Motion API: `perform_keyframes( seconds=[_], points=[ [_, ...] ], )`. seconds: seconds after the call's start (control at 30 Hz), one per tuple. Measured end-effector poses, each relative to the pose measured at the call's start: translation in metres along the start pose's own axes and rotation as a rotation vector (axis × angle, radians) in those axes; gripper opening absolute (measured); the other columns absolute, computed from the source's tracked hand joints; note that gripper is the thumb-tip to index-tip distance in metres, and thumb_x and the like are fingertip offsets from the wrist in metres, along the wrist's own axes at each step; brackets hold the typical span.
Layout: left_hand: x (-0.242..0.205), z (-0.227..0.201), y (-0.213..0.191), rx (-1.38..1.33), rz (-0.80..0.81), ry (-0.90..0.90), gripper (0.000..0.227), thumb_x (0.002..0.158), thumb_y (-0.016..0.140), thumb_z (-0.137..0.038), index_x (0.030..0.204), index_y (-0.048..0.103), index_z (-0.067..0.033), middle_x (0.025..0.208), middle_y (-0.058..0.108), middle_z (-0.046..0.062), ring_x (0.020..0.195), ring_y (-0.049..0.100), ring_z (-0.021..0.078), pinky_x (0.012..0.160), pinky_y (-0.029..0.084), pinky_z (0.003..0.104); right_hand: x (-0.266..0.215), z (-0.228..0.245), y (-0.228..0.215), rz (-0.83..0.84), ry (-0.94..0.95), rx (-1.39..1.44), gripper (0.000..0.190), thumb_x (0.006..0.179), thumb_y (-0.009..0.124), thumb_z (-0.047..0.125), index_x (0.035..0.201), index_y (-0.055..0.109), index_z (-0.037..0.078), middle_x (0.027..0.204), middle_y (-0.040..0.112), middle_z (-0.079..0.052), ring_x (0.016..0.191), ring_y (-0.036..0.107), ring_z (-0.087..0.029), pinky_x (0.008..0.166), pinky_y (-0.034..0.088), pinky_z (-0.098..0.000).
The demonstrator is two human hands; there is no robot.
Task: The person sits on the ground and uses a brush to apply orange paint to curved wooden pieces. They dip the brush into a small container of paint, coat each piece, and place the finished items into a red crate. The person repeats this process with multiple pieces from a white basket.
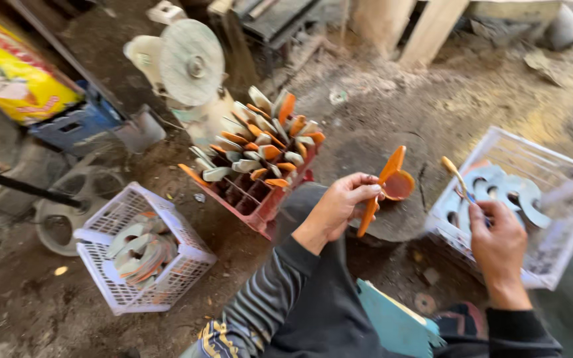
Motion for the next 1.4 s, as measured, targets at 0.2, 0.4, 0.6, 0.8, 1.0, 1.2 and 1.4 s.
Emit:
perform_keyframes(
  seconds=[0.2, 0.4, 0.6, 0.8, 1.0, 1.2, 1.4],
  points=[
    [-0.067, -0.019, -0.068, -0.287, -0.116, 0.05, 0.027, 0.093, 0.072, -0.009, 0.118, 0.063, -0.0108, 0.096, 0.07, 0.005, 0.09, 0.071, 0.0171, 0.081, 0.058, 0.034, -0.013, -0.016, -0.001, 0.028, -0.049, -0.06, 0.023, 0.115, 0.07, 0.023, 0.11, 0.071, 0.001, 0.097, 0.072, -0.013, 0.086, 0.069, -0.023, 0.082, 0.053, -0.0365],
    [-0.134, -0.072, -0.207, 0.61, -0.627, 0.34, 0.024, 0.091, 0.075, -0.011, 0.115, 0.074, -0.0072, 0.097, 0.074, 0.005, 0.086, 0.067, 0.0108, 0.08, 0.056, 0.028, -0.03, -0.039, -0.006, 0.073, -0.067, -0.164, 0.023, 0.117, 0.068, 0.02, 0.109, 0.07, 0.0, 0.098, 0.072, -0.012, 0.085, 0.067, -0.022, 0.08, 0.052, -0.0336],
    [-0.159, -0.096, -0.295, 1.414, -0.879, 0.39, 0.02, 0.094, 0.068, -0.014, 0.112, 0.075, -0.0091, 0.096, 0.071, 0.014, 0.09, 0.069, 0.0309, 0.08, 0.054, 0.04, -0.032, -0.039, -0.013, 0.05, -0.023, -0.141, 0.025, 0.117, 0.068, 0.019, 0.113, 0.07, -0.006, 0.101, 0.073, -0.016, 0.088, 0.069, -0.022, 0.082, 0.054, -0.0331],
    [-0.137, -0.078, -0.319, 1.729, -0.851, 0.421, 0.018, 0.091, 0.067, -0.012, 0.107, 0.076, -0.01, 0.097, 0.068, 0.012, 0.098, 0.062, 0.0346, 0.084, 0.049, 0.048, -0.039, -0.046, -0.012, 0.071, 0.05, -0.176, 0.028, 0.118, 0.068, 0.02, 0.112, 0.068, -0.007, 0.102, 0.073, -0.018, 0.086, 0.068, -0.023, 0.08, 0.053, -0.0366],
    [-0.097, -0.063, -0.327, 1.92, -0.857, 0.428, 0.013, 0.089, 0.067, -0.011, 0.101, 0.073, -0.0099, 0.092, 0.066, 0.007, 0.097, 0.061, 0.0299, 0.081, 0.046, 0.045, -0.042, -0.067, 0.0, 0.071, 0.035, -0.246, 0.028, 0.113, 0.067, 0.023, 0.113, 0.07, -0.005, 0.101, 0.073, -0.019, 0.09, 0.07, -0.023, 0.085, 0.055, -0.0354],
    [-0.071, -0.051, -0.336, 1.996, -0.834, 0.367, 0.013, 0.083, 0.065, -0.008, 0.095, 0.071, -0.0086, 0.093, 0.064, 0.009, 0.098, 0.059, 0.0311, 0.082, 0.046, 0.046, -0.038, -0.069, 0.013, 0.093, 0.042, -0.255, 0.029, 0.116, 0.067, 0.025, 0.115, 0.069, -0.004, 0.102, 0.074, -0.016, 0.089, 0.071, -0.021, 0.082, 0.055, -0.0318],
    [-0.058, -0.052, -0.337, 1.959, -0.844, 0.345, 0.011, 0.084, 0.065, -0.007, 0.093, 0.071, -0.0082, 0.094, 0.061, 0.011, 0.099, 0.058, 0.0328, 0.085, 0.047, 0.046, -0.031, -0.04, 0.024, 0.145, 0.062, -0.227, 0.026, 0.118, 0.07, 0.023, 0.116, 0.07, -0.003, 0.1, 0.074, -0.014, 0.087, 0.07, -0.019, 0.077, 0.054, -0.0309]
  ],
)
Point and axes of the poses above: each hand's wrist, its own x-axis towards the middle knuckle, its own y-axis out of the palm, z = x × y, the point moved 2 cm from there along x, towards the middle knuckle
